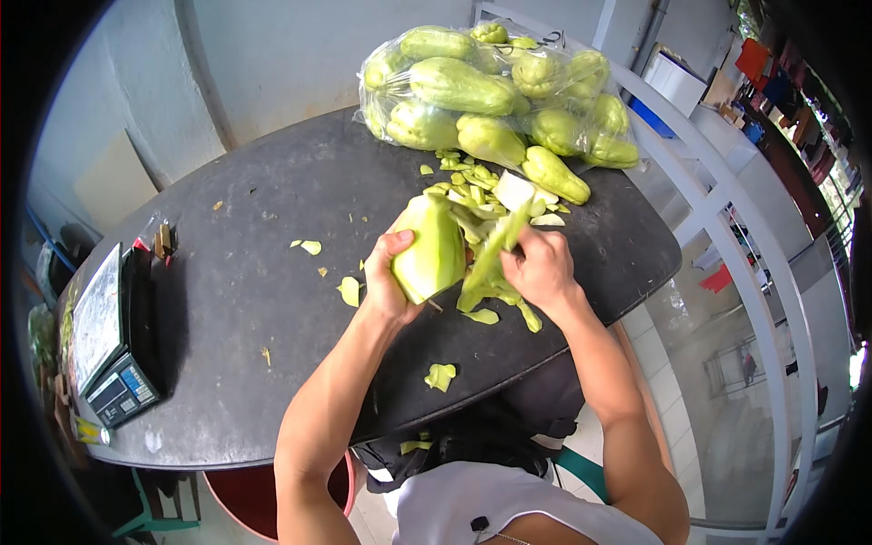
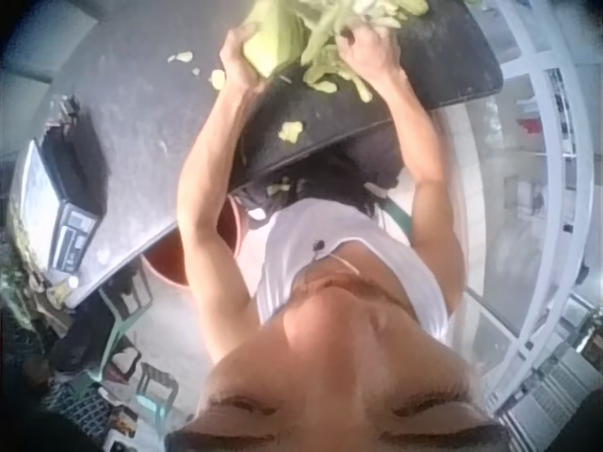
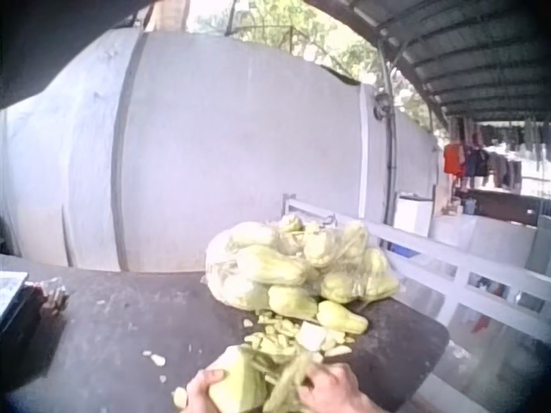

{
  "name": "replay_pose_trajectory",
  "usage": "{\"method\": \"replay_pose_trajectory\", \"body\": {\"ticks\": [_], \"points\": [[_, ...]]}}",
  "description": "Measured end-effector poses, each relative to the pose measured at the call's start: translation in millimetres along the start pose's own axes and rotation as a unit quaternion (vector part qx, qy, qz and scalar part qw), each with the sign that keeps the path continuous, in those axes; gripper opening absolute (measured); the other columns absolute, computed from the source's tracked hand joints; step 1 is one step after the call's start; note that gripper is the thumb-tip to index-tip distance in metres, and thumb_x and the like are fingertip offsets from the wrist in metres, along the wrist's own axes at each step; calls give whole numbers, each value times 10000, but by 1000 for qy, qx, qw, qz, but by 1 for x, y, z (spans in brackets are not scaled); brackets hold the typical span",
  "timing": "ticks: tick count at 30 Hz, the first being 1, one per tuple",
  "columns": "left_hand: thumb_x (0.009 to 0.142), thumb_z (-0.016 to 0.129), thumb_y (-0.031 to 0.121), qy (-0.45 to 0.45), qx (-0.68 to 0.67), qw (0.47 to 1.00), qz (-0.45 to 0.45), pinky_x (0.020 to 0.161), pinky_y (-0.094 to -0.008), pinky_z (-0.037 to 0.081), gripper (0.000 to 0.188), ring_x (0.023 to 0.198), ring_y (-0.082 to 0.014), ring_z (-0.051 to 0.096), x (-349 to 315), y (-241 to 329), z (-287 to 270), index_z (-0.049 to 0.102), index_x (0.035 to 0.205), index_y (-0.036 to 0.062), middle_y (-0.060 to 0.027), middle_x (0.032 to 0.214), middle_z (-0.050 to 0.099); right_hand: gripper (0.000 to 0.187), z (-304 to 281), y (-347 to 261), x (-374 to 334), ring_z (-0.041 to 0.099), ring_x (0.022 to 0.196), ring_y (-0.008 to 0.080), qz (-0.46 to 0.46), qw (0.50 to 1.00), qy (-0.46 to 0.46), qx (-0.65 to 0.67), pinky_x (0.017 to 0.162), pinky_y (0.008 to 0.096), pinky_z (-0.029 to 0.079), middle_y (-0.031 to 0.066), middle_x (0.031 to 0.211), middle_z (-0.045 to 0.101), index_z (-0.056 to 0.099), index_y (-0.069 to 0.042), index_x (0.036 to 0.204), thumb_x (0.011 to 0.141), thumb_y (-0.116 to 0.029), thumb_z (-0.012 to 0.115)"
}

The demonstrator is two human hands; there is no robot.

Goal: The person peels chayote squash with a large cleaver, removing the skin in strips and placing the peeled pieces into a bucket.

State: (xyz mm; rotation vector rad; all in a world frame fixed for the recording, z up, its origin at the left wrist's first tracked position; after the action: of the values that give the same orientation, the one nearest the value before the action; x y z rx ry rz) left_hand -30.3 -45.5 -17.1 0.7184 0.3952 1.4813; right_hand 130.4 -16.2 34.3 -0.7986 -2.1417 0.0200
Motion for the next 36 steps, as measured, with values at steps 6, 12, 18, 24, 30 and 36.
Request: {"method": "replay_pose_trajectory", "body": {"ticks": [6, 12, 18, 24, 30, 36], "points": [[790, 569, 409, -18, 5, 1000, 0, 801, -493, 567, 698, 950, -375, 671, 6, 7, 0, 488, 1348, -3, -223, 1136, 628, 219, 17, 13, 23, 679, 674, 389, 40, 996, -61, -51, 571, 474, 534, 151, 717, 676, 568, -102, 965, 791, -95, 702], [824, 563, 505, 35, -30, 998, 32, 857, -507, 522, 681, 1006, -366, 621, 3, 13, -4, 546, 1311, 30, -205, 1184, 613, 236, 12, 16, 20, 685, 680, 374, 63, 997, -33, -31, 570, 456, 540, 160, 725, 680, 576, -88, 962, 778, -103, 722], [937, 476, 643, 68, -106, 992, 15, 1020, -531, 486, 725, 1136, -373, 621, 1, 9, -15, 558, 1312, 29, -222, 1249, 621, 341, -13, -71, -13, 609, 552, 225, -203, 974, 97, -41, 501, 346, 490, 48, 651, 563, 620, 17, 1039, 729, -70, 731], [959, 393, 702, 55, -203, 977, -41, 1030, -536, 484, 785, 1159, -375, 623, 7, -4, -15, 543, 1338, 31, -232, 1281, 614, 191, -7, -87, -17, 528, 510, 154, -243, 957, 114, -108, 453, 293, 403, 12, 607, 483, 633, 39, 1019, 839, -23, 650], [953, 405, 709, 49, -188, 980, -40, 1025, -522, 490, 783, 1155, -354, 626, 6, -3, -10, 548, 1329, 37, -216, 1274, 620, 183, -9, -89, -16, 527, 512, 150, -246, 955, 122, -113, 452, 286, 395, 9, 609, 481, 633, 33, 1008, 834, -16, 654], [912, 561, 632, 46, -189, 981, -31, 988, -503, 516, 694, 1099, -336, 642, 4, -2, -11, 575, 1269, 37, -204, 1204, 641, 167, -7, -92, -18, 524, 518, 149, -253, 953, 116, -122, 454, 283, 395, 6, 611, 480, 639, 31, 994, 833, -13, 646]]}}
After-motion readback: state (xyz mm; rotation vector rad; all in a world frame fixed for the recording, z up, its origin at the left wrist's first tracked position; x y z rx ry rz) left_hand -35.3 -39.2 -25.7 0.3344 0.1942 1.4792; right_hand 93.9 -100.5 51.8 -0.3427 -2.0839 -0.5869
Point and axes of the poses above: each hand's wrist, its own x-axis towards the middle knuckle, its own z-axis out of the palm, y = z × x, the point moved 9 cm from there along x, towards the middle knuckle
